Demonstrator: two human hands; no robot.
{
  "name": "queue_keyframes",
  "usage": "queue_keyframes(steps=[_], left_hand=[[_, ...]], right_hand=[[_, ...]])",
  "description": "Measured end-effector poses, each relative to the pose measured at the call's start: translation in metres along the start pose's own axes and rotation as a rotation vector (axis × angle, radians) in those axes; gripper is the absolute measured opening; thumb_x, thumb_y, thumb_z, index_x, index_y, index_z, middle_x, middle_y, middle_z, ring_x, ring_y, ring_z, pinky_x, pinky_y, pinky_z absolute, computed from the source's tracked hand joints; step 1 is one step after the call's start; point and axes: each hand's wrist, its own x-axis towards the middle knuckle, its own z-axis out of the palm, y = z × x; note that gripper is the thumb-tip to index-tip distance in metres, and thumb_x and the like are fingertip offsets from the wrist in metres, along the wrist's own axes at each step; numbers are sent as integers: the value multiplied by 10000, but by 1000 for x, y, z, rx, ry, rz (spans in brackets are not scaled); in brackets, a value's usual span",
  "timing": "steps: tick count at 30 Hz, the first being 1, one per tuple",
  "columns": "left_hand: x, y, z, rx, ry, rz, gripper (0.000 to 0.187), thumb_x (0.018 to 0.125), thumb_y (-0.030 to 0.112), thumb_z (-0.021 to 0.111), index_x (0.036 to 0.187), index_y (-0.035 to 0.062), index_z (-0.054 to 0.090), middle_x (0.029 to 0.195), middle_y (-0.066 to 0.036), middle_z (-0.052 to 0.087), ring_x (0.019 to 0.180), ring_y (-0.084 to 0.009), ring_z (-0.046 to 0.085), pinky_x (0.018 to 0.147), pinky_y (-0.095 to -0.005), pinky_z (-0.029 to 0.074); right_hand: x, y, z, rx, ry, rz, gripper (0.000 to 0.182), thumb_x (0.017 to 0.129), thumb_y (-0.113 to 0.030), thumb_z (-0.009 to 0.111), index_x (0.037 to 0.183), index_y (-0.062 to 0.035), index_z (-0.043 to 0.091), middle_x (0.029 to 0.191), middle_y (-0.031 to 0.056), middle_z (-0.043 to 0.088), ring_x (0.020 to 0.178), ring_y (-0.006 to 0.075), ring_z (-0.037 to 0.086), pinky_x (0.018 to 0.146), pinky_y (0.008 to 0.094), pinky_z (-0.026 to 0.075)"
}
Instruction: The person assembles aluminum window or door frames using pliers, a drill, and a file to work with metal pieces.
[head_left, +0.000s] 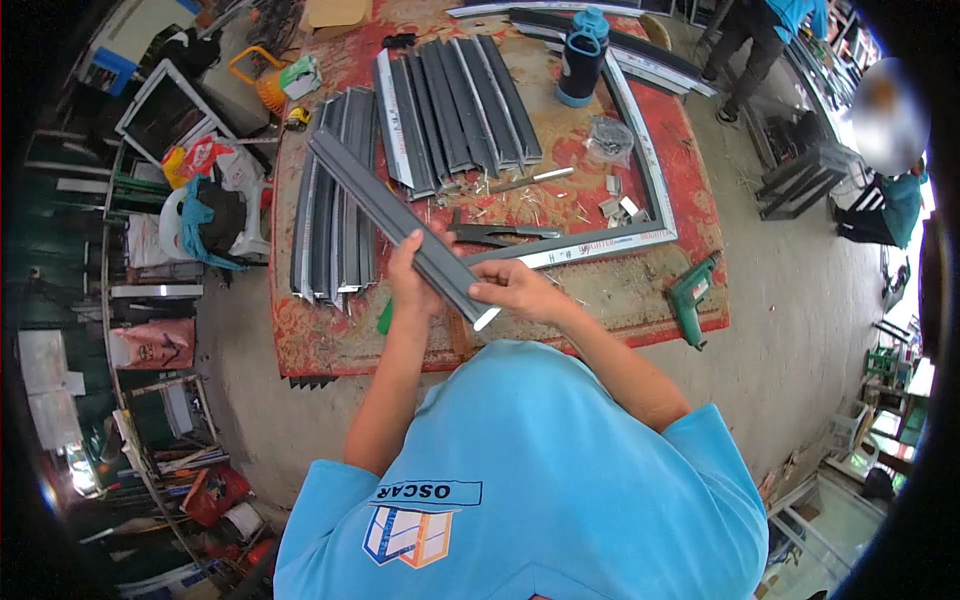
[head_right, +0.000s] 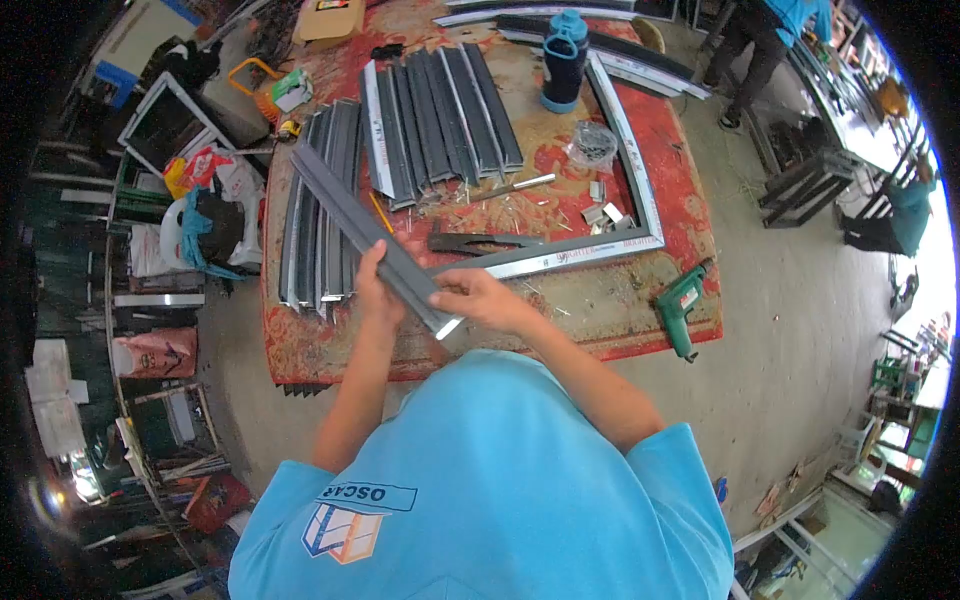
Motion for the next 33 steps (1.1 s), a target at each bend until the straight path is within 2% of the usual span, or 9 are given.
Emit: queue_keyframes(steps=[2, 5, 7, 10, 19, 22, 26, 28, 33], left_hand=[[-4, 17, -17, -62, 64, 5, 425, 867, 356, 599, 1125, 19, 590, 946, -144, 658, 861, -297, 650, 788, -420, 546], [-18, 39, -45, -178, 155, 17, 414, 825, 321, 613, 1091, 6, 578, 928, -136, 637, 841, -287, 627, 786, -406, 533], [-29, 51, -69, -251, 291, 102, 390, 836, 350, 599, 1040, 19, 581, 902, -122, 638, 812, -286, 633, 745, -412, 536], [-49, 53, -105, -255, 479, 242, 384, 844, 337, 601, 1049, 14, 567, 917, -121, 636, 827, -276, 634, 756, -414, 536], [-115, 37, -139, -278, 780, 294, 363, 833, 271, 629, 1073, 13, 540, 928, -109, 636, 840, -262, 632, 775, -422, 540], [-129, 31, -140, -259, 798, 262, 318, 833, 248, 625, 1034, 11, 561, 920, -108, 635, 842, -259, 630, 775, -419, 539], [-140, 27, -121, -283, 800, 272, 313, 845, 245, 627, 1030, -3, 577, 928, -116, 639, 860, -260, 631, 803, -403, 534], [-143, 29, -116, -283, 875, 292, 292, 840, 241, 623, 1005, 2, 590, 910, -118, 635, 837, -262, 621, 791, -418, 536], [-156, 42, -107, -303, 907, 342, 341, 842, 279, 636, 1029, -1, 584, 925, -112, 638, 860, -258, 628, 821, -410, 538]], right_hand=[[8, -8, 10, 13, -140, 96, 511, 917, -289, 695, 1282, 46, 567, 1088, 104, 670, 940, 152, 624, 843, 317, 506], [14, -2, 16, -93, -207, 25, 505, 912, -299, 700, 1272, 36, 584, 1087, 90, 671, 910, 153, 631, 790, 323, 527], [17, 15, 5, -232, -180, -113, 448, 905, -291, 703, 1225, 13, 632, 994, 68, 687, 837, 134, 630, 721, 328, 531], [15, 13, -21, -435, -63, 62, 298, 899, -153, 657, 1157, -5, 683, 796, 79, 682, 723, 109, 615, 679, 315, 514], [67, 42, -98, -451, 178, 84, 324, 909, -56, 570, 1215, 32, 629, 854, 94, 704, 719, 119, 630, 702, 285, 519], [92, 51, -94, -561, 148, 44, 309, 869, -95, 599, 1158, -10, 667, 879, 130, 714, 775, 226, 670, 744, 356, 530], [133, 48, -53, -994, 7, -119, 256, 829, -153, 616, 1048, -54, 703, 964, 181, 705, 893, 365, 672, 797, 449, 525], [151, 56, -8, -828, -115, -336, 231, 820, -155, 612, 1007, -44, 693, 990, 191, 700, 939, 381, 664, 815, 467, 522], [164, 126, 104, -747, -436, -180, 234, 843, -192, 587, 980, -36, 695, 983, 241, 676, 941, 427, 640, 830, 477, 514]])
